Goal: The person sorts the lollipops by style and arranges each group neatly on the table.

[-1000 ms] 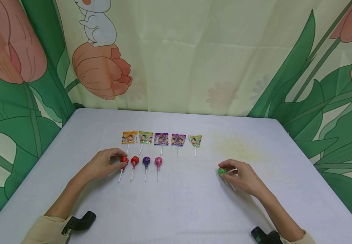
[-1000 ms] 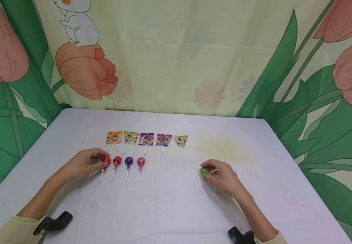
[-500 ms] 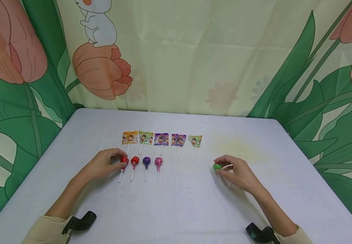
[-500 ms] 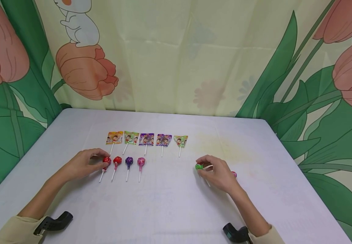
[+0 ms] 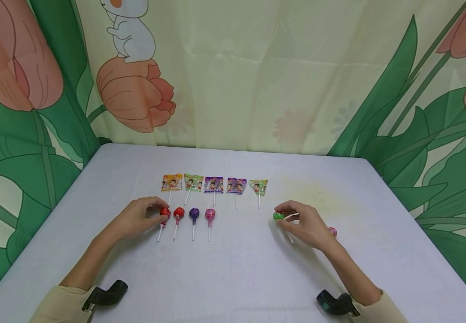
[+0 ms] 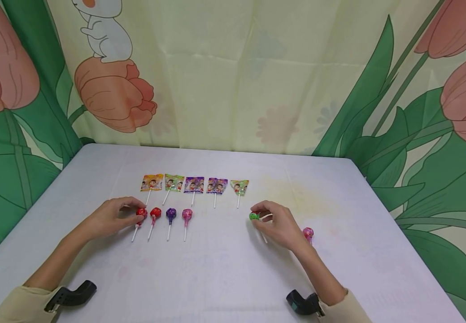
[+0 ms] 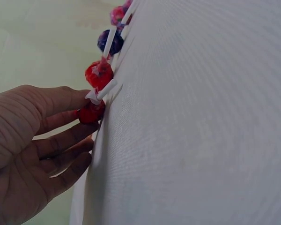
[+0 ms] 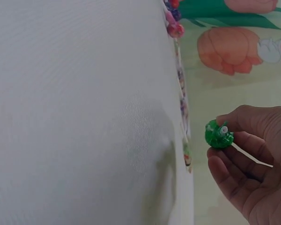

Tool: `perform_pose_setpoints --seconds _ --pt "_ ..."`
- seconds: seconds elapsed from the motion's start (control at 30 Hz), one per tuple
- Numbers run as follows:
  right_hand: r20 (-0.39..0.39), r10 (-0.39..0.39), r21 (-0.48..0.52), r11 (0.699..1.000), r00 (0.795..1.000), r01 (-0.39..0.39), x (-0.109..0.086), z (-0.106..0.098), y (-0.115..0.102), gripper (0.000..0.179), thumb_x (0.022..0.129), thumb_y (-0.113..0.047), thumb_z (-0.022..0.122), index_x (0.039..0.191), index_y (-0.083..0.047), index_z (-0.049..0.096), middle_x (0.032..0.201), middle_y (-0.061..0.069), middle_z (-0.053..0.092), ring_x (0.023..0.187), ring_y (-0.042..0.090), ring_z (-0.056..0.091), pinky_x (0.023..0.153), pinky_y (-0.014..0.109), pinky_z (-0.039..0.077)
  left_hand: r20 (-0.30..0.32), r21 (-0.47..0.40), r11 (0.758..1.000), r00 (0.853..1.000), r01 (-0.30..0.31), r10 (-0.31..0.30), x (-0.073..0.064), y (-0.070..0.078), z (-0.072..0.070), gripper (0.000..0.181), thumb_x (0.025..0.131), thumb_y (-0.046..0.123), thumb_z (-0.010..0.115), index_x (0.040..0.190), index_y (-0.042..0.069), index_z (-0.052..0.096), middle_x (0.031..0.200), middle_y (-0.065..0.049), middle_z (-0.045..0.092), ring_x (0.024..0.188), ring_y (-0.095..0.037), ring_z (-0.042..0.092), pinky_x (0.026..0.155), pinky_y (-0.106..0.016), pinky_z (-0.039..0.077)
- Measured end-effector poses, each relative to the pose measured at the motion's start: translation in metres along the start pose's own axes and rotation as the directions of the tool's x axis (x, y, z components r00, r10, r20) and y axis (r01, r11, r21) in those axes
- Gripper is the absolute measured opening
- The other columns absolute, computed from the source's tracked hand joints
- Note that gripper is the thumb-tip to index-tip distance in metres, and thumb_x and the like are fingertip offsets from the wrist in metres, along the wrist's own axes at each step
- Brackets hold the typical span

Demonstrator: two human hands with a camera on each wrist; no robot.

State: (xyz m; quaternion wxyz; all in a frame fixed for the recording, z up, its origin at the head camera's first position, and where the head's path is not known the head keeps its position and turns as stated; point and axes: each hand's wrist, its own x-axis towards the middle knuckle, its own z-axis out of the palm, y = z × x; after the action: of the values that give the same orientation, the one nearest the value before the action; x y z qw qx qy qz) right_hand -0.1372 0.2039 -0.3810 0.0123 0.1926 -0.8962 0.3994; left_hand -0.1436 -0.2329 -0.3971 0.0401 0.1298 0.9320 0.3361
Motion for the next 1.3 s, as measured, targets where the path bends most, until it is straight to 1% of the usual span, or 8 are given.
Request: perform_pose_setpoints --seconds 0.13,0.23,0.37,0.53,0.77,1.03,1.3 --pt "0.008 -0.018 0.02 1.0 1.0 0.018 0.004 0.004 -0.005 0.024 0.089 0.0 0.075 0.113 0.002 0.07 0.107 0.01 0.074 0.094 0.024 0.07 0.088 0.04 0.06 -0.001 0.003 1.0 1.0 0.004 -0.004 0.0 0.0 0.001 0.027 0.093 0.014 0.076 0.117 0.004 0.07 0.111 -0.008 0.07 0.111 -0.031 0.063 0.102 -0.053 0.052" --pt "0.016 -0.016 0.035 0.999 1.0 0.015 0.008 0.007 -0.008 0.024 0.09 0.0 0.075 0.113 0.001 0.07 0.108 0.011 0.074 0.095 0.023 0.07 0.089 0.041 0.06 -0.003 0.007 1.0 1.0 0.007 -0.007 0.0 0.001 0.001 0.027 0.093 0.014 0.076 0.117 0.004 0.07 0.111 -0.008 0.07 0.11 -0.031 0.063 0.102 -0.053 0.052" --pt "0.026 -0.017 0.048 0.999 1.0 0.016 0.013 0.012 -0.013 0.025 0.09 -0.003 0.075 0.114 0.002 0.069 0.109 0.011 0.073 0.096 0.024 0.07 0.09 0.042 0.06 -0.006 0.01 1.0 1.0 0.003 -0.003 0.0 0.0 0.001 0.027 0.093 0.014 0.076 0.117 0.004 0.07 0.111 -0.008 0.07 0.11 -0.031 0.063 0.102 -0.054 0.052" --pt "0.031 -0.037 0.059 0.998 0.999 0.035 0.019 0.018 -0.016 0.024 0.091 -0.003 0.075 0.114 0.002 0.069 0.108 0.011 0.074 0.096 0.024 0.07 0.089 0.043 0.06 -0.013 0.011 1.0 1.0 -0.005 0.005 0.0 -0.001 0.002 0.027 0.093 0.014 0.076 0.117 0.004 0.07 0.11 -0.008 0.071 0.11 -0.031 0.063 0.102 -0.054 0.052" --pt "0.028 -0.021 0.069 0.997 0.999 0.019 0.027 0.028 -0.023 0.024 0.09 -0.004 0.076 0.113 0.0 0.07 0.107 0.01 0.074 0.095 0.023 0.07 0.089 0.039 0.06 -0.009 0.009 1.0 1.0 -0.005 0.005 0.0 -0.001 0.001 0.026 0.093 0.014 0.076 0.116 0.004 0.07 0.11 -0.008 0.07 0.109 -0.03 0.063 0.101 -0.054 0.052" --pt "0.019 -0.014 0.092 0.996 1.0 0.013 0.035 0.041 -0.033 0.024 0.089 -0.004 0.077 0.112 -0.001 0.07 0.107 0.01 0.074 0.096 0.024 0.07 0.089 0.039 0.06 -0.01 0.005 1.0 1.0 -0.008 0.008 0.0 -0.001 0.001 0.027 0.093 0.014 0.076 0.116 0.004 0.07 0.11 -0.008 0.071 0.109 -0.03 0.063 0.101 -0.053 0.053" --pt "0.03 -0.006 0.113 0.994 1.0 0.003 0.044 0.058 -0.038 0.024 0.087 -0.005 0.079 0.109 -0.002 0.071 0.104 0.008 0.073 0.092 0.019 0.069 0.087 0.035 0.06 -0.014 0.008 1.0 1.0 -0.007 0.007 0.0 -0.001 0.001 0.026 0.093 0.014 0.076 0.116 0.004 0.07 0.111 -0.008 0.07 0.11 -0.031 0.063 0.101 -0.053 0.053"
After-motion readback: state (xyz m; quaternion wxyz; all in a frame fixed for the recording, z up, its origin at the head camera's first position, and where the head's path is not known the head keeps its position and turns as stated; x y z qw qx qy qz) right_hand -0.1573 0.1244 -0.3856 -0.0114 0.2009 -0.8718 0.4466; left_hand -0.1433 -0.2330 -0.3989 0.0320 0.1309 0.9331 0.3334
